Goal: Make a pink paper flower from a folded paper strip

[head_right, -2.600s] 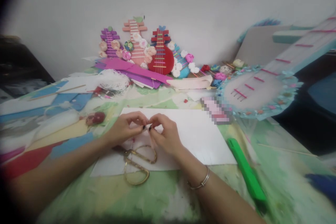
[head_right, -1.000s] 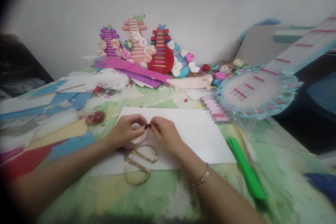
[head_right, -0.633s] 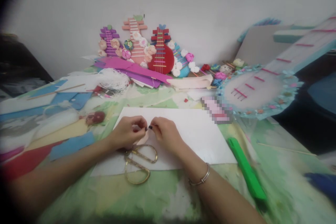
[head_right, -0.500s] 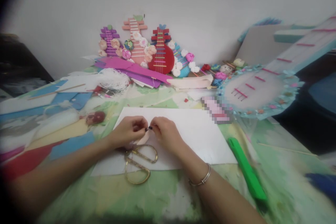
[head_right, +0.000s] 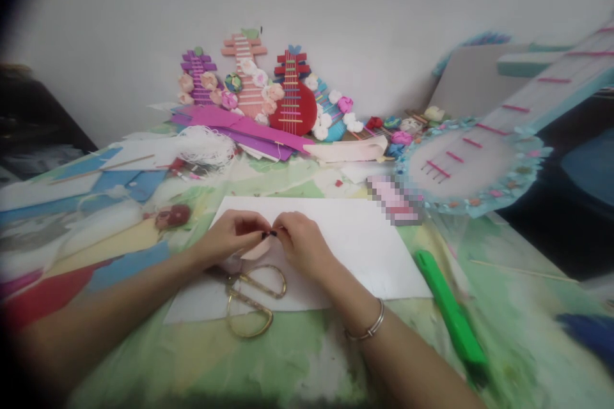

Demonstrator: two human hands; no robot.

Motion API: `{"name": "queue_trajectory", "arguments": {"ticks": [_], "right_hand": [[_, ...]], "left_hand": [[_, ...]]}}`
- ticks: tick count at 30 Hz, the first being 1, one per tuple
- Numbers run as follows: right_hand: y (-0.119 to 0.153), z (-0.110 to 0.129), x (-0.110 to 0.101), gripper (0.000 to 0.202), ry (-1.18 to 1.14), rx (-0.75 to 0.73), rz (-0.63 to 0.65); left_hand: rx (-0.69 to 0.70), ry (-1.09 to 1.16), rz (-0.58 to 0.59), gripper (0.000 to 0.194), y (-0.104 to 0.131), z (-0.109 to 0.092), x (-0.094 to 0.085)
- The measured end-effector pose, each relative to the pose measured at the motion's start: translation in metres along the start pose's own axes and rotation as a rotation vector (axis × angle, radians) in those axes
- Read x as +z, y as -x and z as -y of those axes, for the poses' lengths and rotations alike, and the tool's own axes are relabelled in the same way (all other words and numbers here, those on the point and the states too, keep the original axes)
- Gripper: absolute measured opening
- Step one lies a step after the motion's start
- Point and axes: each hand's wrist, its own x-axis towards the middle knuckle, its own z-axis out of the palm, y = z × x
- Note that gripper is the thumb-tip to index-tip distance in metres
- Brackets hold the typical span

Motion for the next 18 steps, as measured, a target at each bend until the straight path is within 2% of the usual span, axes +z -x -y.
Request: {"name": "queue_trajectory", "arguments": {"ticks": [8, 13, 18], "right_hand": [[0.0006, 0.0000, 0.0006, 0.012, -0.004, -0.005, 0.001], [0.0011, -0.0009, 0.0005, 0.012, 0.025, -0.003, -0.012], [0.0013, 0.0006, -0.0005, 0.013, 0.022, 0.069, -0.021]], "left_hand": [[0.018, -0.161, -0.061, 0.014, -0.0014, 0.0019, 0.0010], [0.105, -0.308, -0.120, 0.012, 0.0018, 0.0003, 0.0007], [0.205, -0.401, -0.213, 0.009, 0.0058, -0.0033, 0.0025]]}}
